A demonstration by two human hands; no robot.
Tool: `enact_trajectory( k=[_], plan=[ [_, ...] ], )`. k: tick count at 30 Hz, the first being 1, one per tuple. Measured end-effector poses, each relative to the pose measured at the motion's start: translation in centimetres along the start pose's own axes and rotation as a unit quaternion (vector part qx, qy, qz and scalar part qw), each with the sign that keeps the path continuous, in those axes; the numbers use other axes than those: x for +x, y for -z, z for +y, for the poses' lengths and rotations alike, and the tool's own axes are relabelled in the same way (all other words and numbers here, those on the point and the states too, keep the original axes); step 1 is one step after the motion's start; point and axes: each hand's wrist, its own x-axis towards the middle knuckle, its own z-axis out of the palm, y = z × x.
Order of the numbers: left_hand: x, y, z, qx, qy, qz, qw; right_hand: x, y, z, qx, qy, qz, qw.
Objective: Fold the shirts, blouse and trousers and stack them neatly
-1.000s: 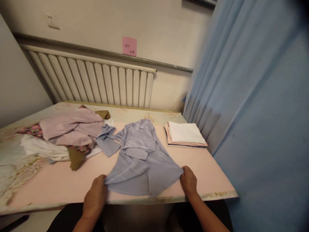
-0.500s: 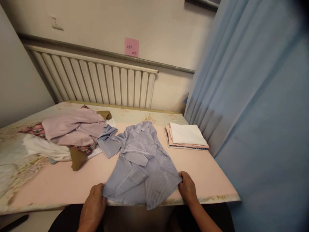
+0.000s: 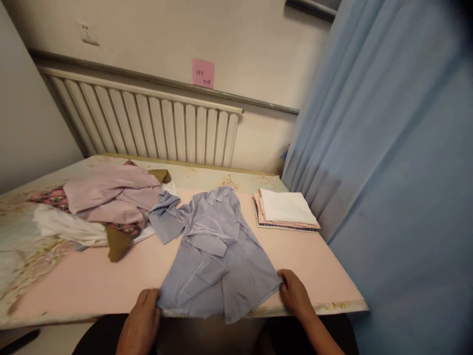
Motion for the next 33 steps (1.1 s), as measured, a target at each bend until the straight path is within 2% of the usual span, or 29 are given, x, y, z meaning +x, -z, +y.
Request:
enact_trajectory(
  k=[3,7,11,15,19,24,33],
  plan=[
    [-0.2,-0.5,-1.2,-0.036,-0.001,-0.012,0.999,0.6,0.7,1.2,0.043,-0.071,-0.022,0.996],
    [0.6,-0.2,-2.1,-0.058,0.027,0.0,0.998,1.8,1.6,1.4,0.011,-0.137,-0.015,0.99],
    [2.5,1.4,-0.7,-0.032,0.089,-0.004,0.995,3.2,1.2,-0.4,-0.024,-0.103,-0.026,0.994],
    [4.2,2.9,1.7,-0.011,0.123,-0.077,0.989,4.5,0.3,-2.2,-0.06,-0.086,-0.026,0.994],
    [4.8,3.2,3.1,0.024,0.151,-0.137,0.979,5.1,-0.1,-3.1,-0.097,-0.107,-0.055,0.988],
    [4.4,2.8,3.0,0.042,0.155,-0.143,0.977,5.0,-0.4,-3.0,-0.138,-0.098,-0.085,0.982],
    [3.8,3.0,1.7,0.022,0.151,-0.152,0.976,5.2,-0.7,-2.5,-0.167,-0.12,-0.078,0.975]
  ],
)
